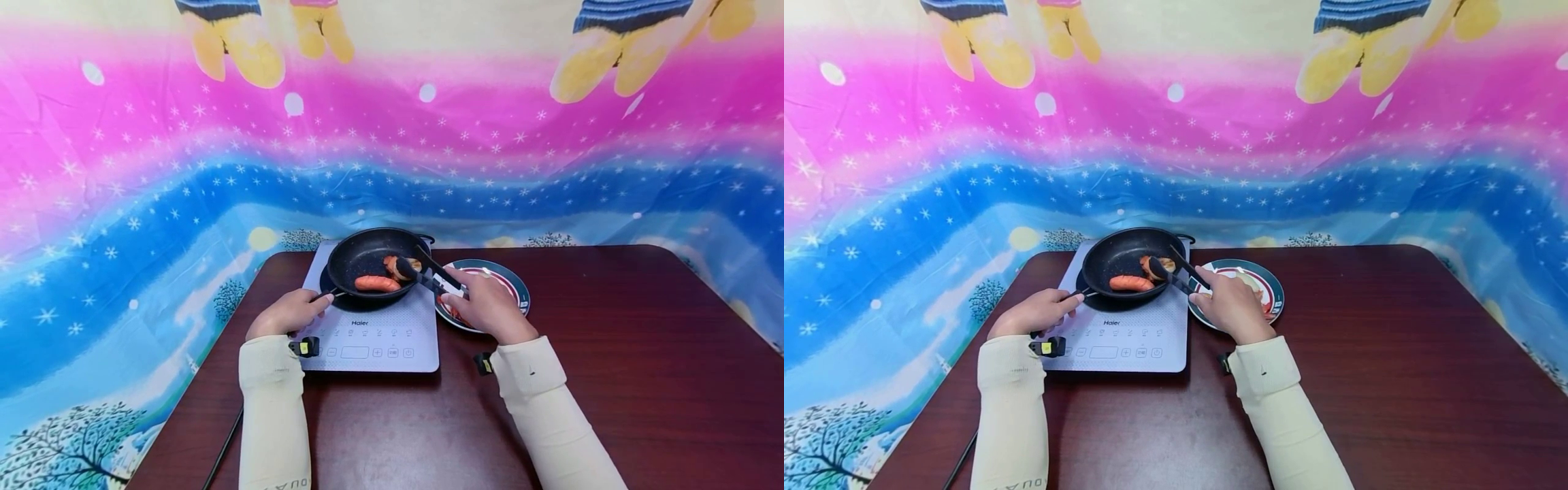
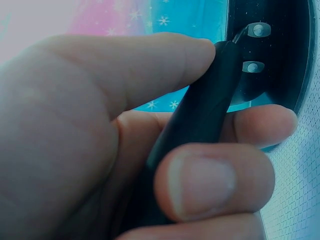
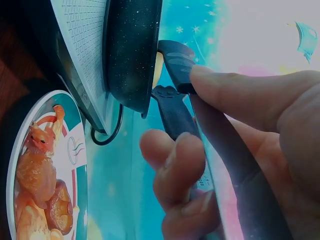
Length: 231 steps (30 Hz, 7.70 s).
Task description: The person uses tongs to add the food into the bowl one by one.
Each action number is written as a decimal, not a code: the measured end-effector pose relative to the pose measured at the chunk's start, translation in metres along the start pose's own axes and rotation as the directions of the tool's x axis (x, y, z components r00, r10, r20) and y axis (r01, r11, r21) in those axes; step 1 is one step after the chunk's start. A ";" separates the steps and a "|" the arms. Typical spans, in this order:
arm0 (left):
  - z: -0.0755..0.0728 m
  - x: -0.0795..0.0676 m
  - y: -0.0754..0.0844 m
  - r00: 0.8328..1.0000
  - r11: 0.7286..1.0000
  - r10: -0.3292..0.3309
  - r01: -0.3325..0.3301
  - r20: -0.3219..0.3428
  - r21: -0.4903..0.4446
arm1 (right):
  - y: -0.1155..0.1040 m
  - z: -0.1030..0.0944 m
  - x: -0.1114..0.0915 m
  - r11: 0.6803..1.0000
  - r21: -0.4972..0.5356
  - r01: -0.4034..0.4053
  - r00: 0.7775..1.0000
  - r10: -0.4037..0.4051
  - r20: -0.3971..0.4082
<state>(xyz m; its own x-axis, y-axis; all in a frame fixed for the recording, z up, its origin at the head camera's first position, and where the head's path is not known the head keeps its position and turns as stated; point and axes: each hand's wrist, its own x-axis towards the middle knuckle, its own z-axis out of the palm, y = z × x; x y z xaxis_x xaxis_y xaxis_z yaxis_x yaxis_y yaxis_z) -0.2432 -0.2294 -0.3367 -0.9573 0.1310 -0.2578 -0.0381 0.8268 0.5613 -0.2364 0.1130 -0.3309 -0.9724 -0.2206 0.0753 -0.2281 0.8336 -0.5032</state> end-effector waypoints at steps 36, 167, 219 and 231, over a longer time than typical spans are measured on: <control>0.001 0.000 -0.001 1.000 1.000 -0.005 0.005 -0.012 -0.012 | 0.009 -0.021 -0.010 0.987 0.153 -0.045 0.997 0.035 0.068; 0.001 0.000 0.002 1.000 1.000 -0.015 0.015 -0.007 0.011 | 0.039 -0.033 -0.016 0.976 -0.113 -0.185 0.961 0.204 0.189; 0.002 0.000 0.001 1.000 1.000 -0.022 0.022 -0.007 -0.009 | 0.044 -0.013 -0.003 0.956 -0.138 -0.260 0.960 0.271 0.067; 0.000 0.001 0.002 1.000 1.000 -0.022 0.022 -0.001 0.004 | 0.034 -0.036 -0.015 0.962 -0.057 -0.267 0.964 0.267 -0.005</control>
<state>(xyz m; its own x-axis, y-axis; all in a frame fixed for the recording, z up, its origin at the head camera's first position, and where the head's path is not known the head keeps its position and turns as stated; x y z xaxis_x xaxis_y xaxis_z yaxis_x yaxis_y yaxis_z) -0.2442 -0.2279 -0.3358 -0.9566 0.1123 -0.2690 -0.0576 0.8318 0.5521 -0.2316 0.1631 -0.3181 -0.9983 0.0127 -0.0572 0.0373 0.8898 -0.4548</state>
